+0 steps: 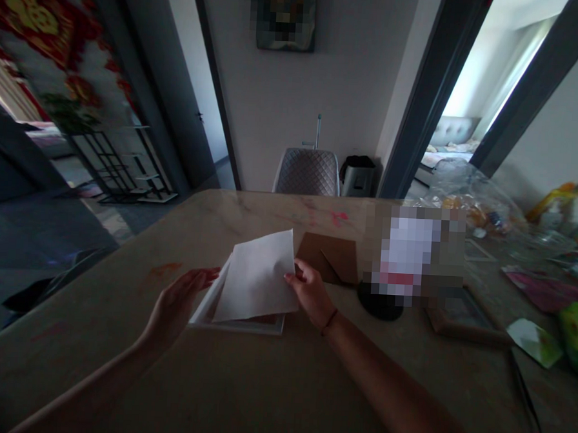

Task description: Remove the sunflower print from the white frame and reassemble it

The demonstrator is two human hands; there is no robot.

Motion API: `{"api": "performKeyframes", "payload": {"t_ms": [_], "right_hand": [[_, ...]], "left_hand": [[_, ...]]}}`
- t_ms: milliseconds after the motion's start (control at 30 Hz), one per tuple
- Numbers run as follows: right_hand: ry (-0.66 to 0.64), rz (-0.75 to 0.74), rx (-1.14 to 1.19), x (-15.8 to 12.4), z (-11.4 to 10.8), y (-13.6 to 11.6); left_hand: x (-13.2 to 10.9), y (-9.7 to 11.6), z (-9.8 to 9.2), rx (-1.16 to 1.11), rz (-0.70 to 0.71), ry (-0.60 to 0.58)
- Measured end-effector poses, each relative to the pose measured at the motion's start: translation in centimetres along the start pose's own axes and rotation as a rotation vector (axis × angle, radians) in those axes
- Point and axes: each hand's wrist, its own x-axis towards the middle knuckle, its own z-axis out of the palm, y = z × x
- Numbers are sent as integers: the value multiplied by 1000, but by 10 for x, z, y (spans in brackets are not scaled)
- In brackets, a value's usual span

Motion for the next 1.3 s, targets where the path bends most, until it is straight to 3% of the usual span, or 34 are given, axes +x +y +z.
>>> {"api": "performKeyframes", "payload": {"t_ms": [67,200,267,400,467,567,700,800,1067,1300], "right_hand": [[-1,-19,37,-2,0,-7],[-15,-51,162,-7,1,-16],[-25,-53,248,-9,3,-17],[-46,-11,407,-11,5,-18],[-75,-6,475,-12,5,-20],[-118,-10,508,-13,4,-25],[-121,-7,427,-13,2,-32],[-97,-19,287,-13,0,-33],[58,-123,-63,-7,2,-7],[184,-90,-178,-9,5,19]], "left_hand": [[3,-5,1,-83,-39,-43],[-4,-9,7,-137,-47,-238],[-12,-6,9,17,77,-259],[-27,5,9,541,395,-330],[-29,5,9,612,425,-304],[-27,1,6,399,280,-273],[-23,2,0,-96,-119,-420],[-21,8,-1,-244,-280,-358],[-11,1,9,-119,-334,-102],[-14,-9,9,117,-288,-90]]}}
